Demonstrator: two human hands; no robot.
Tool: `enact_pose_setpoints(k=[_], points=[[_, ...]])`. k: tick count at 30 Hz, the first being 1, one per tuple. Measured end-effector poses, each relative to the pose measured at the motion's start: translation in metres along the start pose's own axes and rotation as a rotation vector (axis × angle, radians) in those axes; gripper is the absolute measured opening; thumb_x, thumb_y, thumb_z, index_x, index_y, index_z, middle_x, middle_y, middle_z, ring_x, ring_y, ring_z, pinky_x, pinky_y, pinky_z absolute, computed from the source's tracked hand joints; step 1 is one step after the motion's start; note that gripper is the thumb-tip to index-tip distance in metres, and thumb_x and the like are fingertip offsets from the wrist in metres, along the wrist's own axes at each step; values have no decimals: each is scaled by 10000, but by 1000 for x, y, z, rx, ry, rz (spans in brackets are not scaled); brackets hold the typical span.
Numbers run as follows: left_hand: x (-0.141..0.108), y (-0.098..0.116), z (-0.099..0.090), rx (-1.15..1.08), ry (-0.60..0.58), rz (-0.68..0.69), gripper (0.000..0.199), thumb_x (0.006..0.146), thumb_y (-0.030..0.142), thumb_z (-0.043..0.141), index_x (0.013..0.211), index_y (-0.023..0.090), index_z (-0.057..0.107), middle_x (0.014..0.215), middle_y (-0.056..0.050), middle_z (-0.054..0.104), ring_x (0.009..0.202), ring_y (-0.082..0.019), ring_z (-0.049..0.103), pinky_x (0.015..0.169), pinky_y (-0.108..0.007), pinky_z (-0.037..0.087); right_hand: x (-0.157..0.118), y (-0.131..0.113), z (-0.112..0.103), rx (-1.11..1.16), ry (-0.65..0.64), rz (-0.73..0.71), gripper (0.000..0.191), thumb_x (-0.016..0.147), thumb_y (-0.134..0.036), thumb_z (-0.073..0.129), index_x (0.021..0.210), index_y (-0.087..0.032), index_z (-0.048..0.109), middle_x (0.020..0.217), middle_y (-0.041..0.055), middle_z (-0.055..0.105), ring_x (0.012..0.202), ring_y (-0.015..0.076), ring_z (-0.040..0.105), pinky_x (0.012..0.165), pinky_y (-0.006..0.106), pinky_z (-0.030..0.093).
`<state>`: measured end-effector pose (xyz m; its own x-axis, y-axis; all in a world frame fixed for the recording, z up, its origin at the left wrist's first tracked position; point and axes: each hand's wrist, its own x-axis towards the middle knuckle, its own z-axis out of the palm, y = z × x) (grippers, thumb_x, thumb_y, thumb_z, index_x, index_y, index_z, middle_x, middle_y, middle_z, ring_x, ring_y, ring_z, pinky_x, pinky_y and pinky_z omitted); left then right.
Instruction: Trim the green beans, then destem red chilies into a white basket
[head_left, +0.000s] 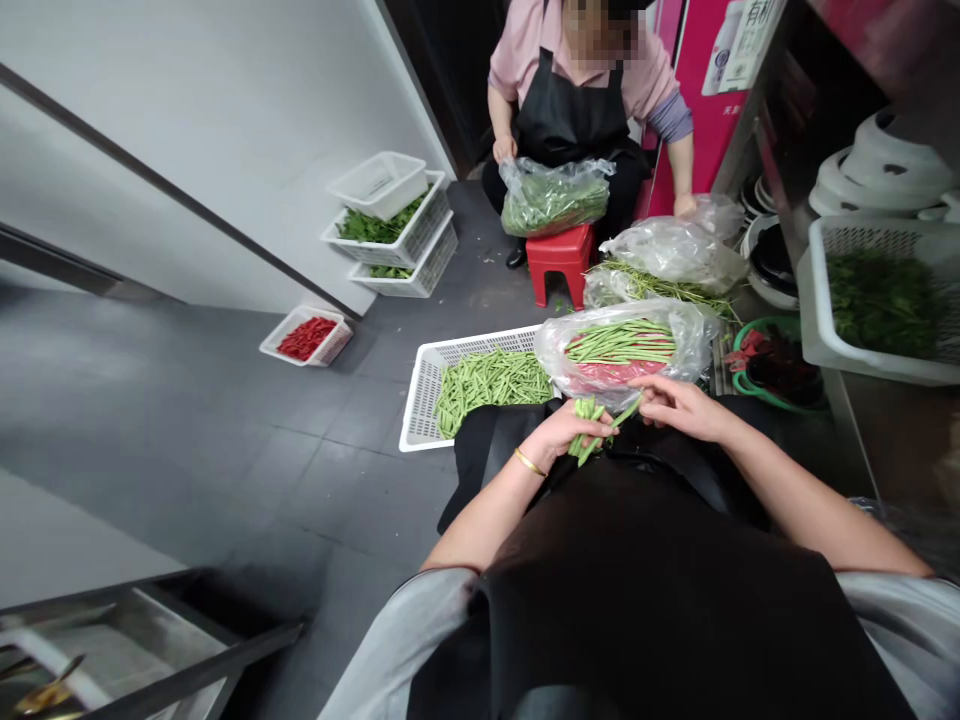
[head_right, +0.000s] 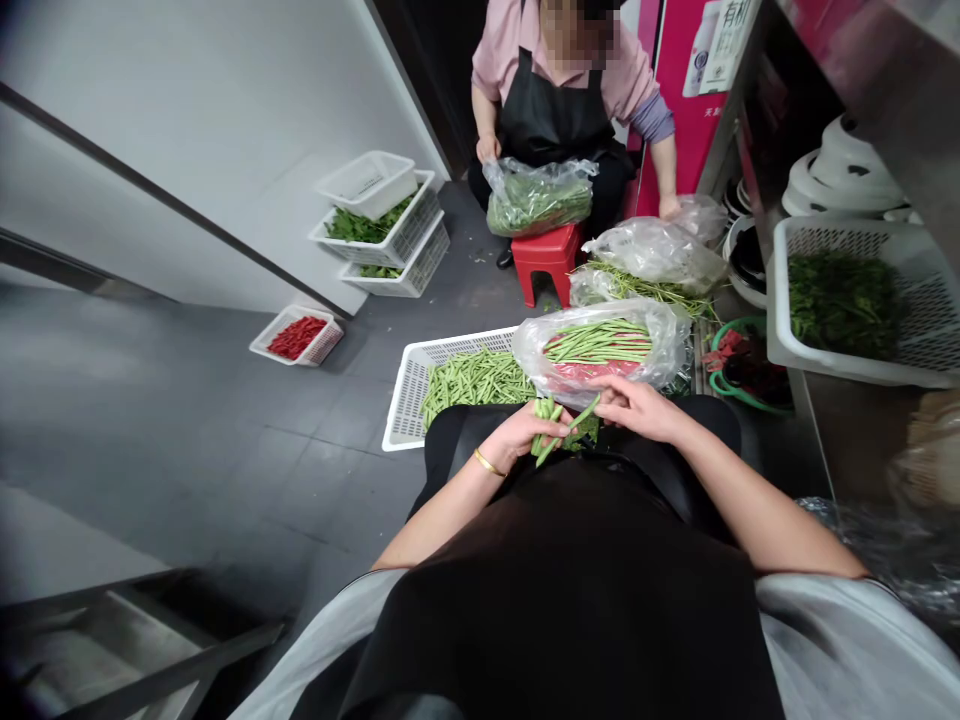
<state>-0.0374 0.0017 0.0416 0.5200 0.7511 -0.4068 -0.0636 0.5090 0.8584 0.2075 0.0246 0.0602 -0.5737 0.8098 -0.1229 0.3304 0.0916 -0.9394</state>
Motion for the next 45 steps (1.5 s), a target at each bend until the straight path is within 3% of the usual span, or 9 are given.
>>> enact_pose_setpoints(k=[4, 10, 12, 18, 24, 30, 35, 41, 45], points=[[-4, 4, -1, 209, -37, 39, 254, 571, 281, 821, 695, 101, 691, 586, -18, 612, 495, -95, 515, 494, -217, 377, 11, -18, -7, -375, -299, -92, 305, 896, -396, 534, 723, -187, 672, 550, -14, 579, 514, 122, 510, 550, 248, 377], [-11, -6, -21, 427, -132, -4, 233, 612, 277, 809, 596, 121, 638, 541, 4, 585, 498, -81, 474, 491, -207, 357, 13, -9, 10, -497, -580, -46, 259, 861, -283, 539, 633, -208, 636, 501, -17, 556, 443, 108, 435, 503, 247, 306], [-12, -13, -25, 317, -80, -44, 268, 599, 298, 826, 614, 120, 626, 532, 0, 577, 472, -84, 478, 467, -212, 356, 16, -3, 16, -459, -458, -77, 292, 870, -346, 538, 624, -208, 610, 522, -8, 565, 472, 118, 464, 521, 249, 328], [0, -27, -13, -340, 381, 62, 404, 553, 352, 867, 711, 121, 575, 581, 19, 558, 451, -71, 484, 462, -226, 420, 37, 28, 21, 110, 488, 34, 565, 888, -723, 349, 718, -228, 561, 503, -12, 491, 478, 156, 483, 504, 282, 413], [5, -30, -9, -466, 227, 74, 387, 587, 338, 864, 700, 126, 561, 560, 28, 553, 419, -54, 448, 476, -230, 437, 36, 40, 42, 230, 34, 165, 555, 629, -620, 766, 949, -180, 657, 710, 10, 655, 653, 174, 623, 601, 294, 505], [12, -34, -7, -569, 393, 41, 344, 638, 322, 846, 697, 122, 572, 526, 34, 542, 415, -57, 464, 483, -215, 448, 38, 4, 76, 60, 354, -97, 364, 870, -564, 555, 862, -212, 648, 681, 24, 632, 592, 162, 574, 602, 297, 482], [21, -41, -18, -763, 430, -27, 253, 776, 304, 744, 725, 127, 570, 627, -20, 632, 520, -107, 599, 562, -235, 513, 51, 4, 86, -304, 161, -77, 320, 899, -437, 590, 691, -196, 619, 671, 25, 659, 605, 145, 572, 612, 260, 430], [32, -52, -37, -738, 300, -125, 318, 750, 256, 756, 1003, 127, 614, 750, -67, 699, 578, -158, 650, 580, -283, 533, 98, 40, 20, -554, 8, 73, 337, 964, -450, 476, 1051, -207, 693, 830, 23, 718, 698, 149, 638, 654, 242, 453], [34, -49, -40, -710, 192, -82, 572, 680, 229, 808, 1203, 146, 594, 719, -35, 677, 589, -138, 624, 623, -293, 528, 130, 86, -37, -1053, -7, 546, 336, 935, -264, 500, 1114, -51, 688, 1095, 231, 693, 978, 269, 673, 812, 328, 494]])
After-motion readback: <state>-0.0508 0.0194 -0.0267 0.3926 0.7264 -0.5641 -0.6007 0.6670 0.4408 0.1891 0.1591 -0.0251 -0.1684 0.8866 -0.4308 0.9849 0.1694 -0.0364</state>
